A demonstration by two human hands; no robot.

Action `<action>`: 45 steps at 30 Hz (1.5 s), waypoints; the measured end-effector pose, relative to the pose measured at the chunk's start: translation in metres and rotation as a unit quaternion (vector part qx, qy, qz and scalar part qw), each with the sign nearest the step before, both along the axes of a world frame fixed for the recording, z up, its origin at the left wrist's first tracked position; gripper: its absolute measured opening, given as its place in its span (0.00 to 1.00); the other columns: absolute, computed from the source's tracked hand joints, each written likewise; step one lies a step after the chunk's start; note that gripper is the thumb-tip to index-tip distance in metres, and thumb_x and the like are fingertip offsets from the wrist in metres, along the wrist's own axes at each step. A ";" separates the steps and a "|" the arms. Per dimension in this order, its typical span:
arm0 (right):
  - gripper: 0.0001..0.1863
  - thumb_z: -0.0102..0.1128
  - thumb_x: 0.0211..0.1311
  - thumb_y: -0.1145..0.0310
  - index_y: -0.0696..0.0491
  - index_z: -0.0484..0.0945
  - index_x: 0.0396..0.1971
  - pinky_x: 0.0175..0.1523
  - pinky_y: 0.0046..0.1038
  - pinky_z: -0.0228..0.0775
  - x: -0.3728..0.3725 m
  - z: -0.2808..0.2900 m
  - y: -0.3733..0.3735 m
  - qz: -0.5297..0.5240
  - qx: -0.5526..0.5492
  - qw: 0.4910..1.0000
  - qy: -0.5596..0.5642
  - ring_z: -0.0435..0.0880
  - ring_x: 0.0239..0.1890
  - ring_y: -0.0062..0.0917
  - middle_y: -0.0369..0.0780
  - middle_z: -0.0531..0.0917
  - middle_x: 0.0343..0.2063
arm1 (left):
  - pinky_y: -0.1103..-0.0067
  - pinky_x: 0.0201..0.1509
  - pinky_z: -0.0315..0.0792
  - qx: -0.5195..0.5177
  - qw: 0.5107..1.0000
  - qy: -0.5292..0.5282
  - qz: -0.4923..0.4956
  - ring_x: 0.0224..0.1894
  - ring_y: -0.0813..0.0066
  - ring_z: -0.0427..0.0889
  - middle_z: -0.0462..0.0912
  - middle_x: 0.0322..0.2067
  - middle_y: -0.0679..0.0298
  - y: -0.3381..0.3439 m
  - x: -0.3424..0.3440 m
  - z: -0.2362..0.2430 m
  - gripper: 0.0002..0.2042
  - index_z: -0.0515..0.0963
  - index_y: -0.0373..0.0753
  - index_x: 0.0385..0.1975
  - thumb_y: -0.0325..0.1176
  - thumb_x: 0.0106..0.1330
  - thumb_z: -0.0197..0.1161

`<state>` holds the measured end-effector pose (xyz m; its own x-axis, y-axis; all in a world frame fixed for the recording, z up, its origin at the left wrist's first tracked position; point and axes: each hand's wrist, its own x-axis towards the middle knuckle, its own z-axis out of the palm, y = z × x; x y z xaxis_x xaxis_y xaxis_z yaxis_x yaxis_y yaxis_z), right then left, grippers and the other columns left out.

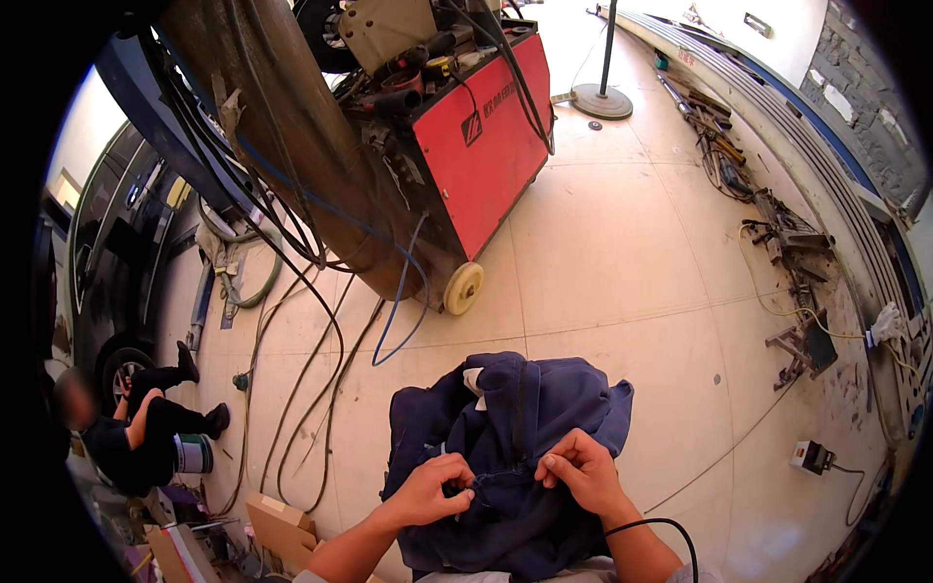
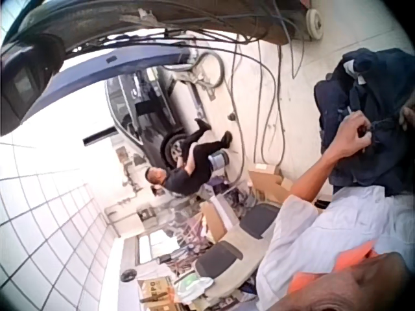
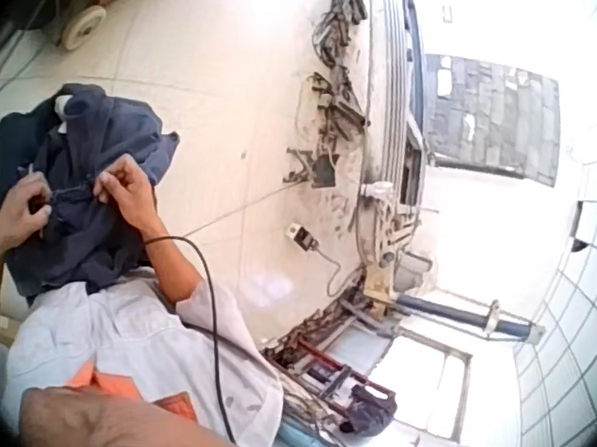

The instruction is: The person sits on the floor and manipulates a blue jacket on their lap, appearing to tie or adjust a drawstring. They briefly handle a small metal tool and a cylindrical object before returning to the jacket.

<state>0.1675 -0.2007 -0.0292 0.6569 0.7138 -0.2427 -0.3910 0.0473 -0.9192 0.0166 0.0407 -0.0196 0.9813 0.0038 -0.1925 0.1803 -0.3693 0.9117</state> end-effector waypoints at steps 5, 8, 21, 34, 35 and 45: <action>0.05 0.59 0.72 0.75 0.57 0.71 0.36 0.36 0.19 0.77 0.014 0.011 0.005 0.017 -0.033 0.999 0.017 0.83 0.28 0.17 0.42 0.87 0.31 | 0.76 0.41 0.74 0.025 0.999 0.042 0.000 0.35 0.68 0.79 0.76 0.32 0.62 0.006 0.010 0.027 0.10 0.81 0.37 0.35 0.35 0.61 0.71; 0.04 0.58 0.71 0.75 0.58 0.73 0.40 0.35 0.19 0.76 0.030 0.008 0.006 -0.054 -0.055 0.997 0.010 0.83 0.28 0.17 0.41 0.87 0.32 | 0.75 0.39 0.75 0.208 0.971 -0.067 0.101 0.33 0.68 0.80 0.79 0.33 0.62 0.048 0.054 0.055 0.15 0.81 0.39 0.41 0.38 0.59 0.74; 0.08 0.55 0.74 0.69 0.59 0.75 0.41 0.30 0.18 0.69 0.040 -0.071 -0.005 -0.205 -0.065 0.977 0.009 0.78 0.23 0.17 0.41 0.83 0.30 | 0.65 0.52 0.70 0.681 0.635 -0.326 0.163 0.49 0.61 0.79 0.82 0.40 0.64 0.257 0.421 0.123 0.14 0.79 0.42 0.45 0.37 0.61 0.71; 0.07 0.55 0.73 0.72 0.61 0.77 0.39 0.30 0.18 0.71 0.055 -0.075 -0.006 -0.216 -0.067 0.974 -0.002 0.79 0.23 0.17 0.42 0.83 0.30 | 0.65 0.45 0.70 0.807 0.502 -0.249 0.186 0.40 0.65 0.84 0.85 0.32 0.68 0.312 0.483 0.108 0.08 0.83 0.50 0.36 0.44 0.67 0.64; 0.06 0.55 0.72 0.73 0.61 0.77 0.39 0.30 0.18 0.71 0.057 -0.073 -0.004 -0.214 -0.059 0.975 0.003 0.79 0.23 0.17 0.42 0.82 0.29 | 0.65 0.43 0.71 0.812 0.487 -0.275 0.168 0.39 0.65 0.84 0.85 0.32 0.69 0.318 0.481 0.117 0.08 0.83 0.50 0.35 0.44 0.68 0.63; 0.07 0.54 0.73 0.74 0.60 0.79 0.40 0.33 0.18 0.70 0.053 -0.074 -0.006 -0.226 -0.030 0.974 0.004 0.78 0.26 0.16 0.40 0.82 0.31 | 0.86 0.40 0.73 0.230 0.847 -0.424 0.226 0.36 0.83 0.82 0.87 0.40 0.62 0.137 0.354 0.083 0.08 0.84 0.36 0.44 0.28 0.67 0.67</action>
<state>0.2205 -0.2064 -0.1035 0.8987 0.3363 -0.2815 -0.3497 0.1621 -0.9227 0.3707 0.1773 0.0638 0.6452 0.2984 0.7033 -0.2488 -0.7883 0.5628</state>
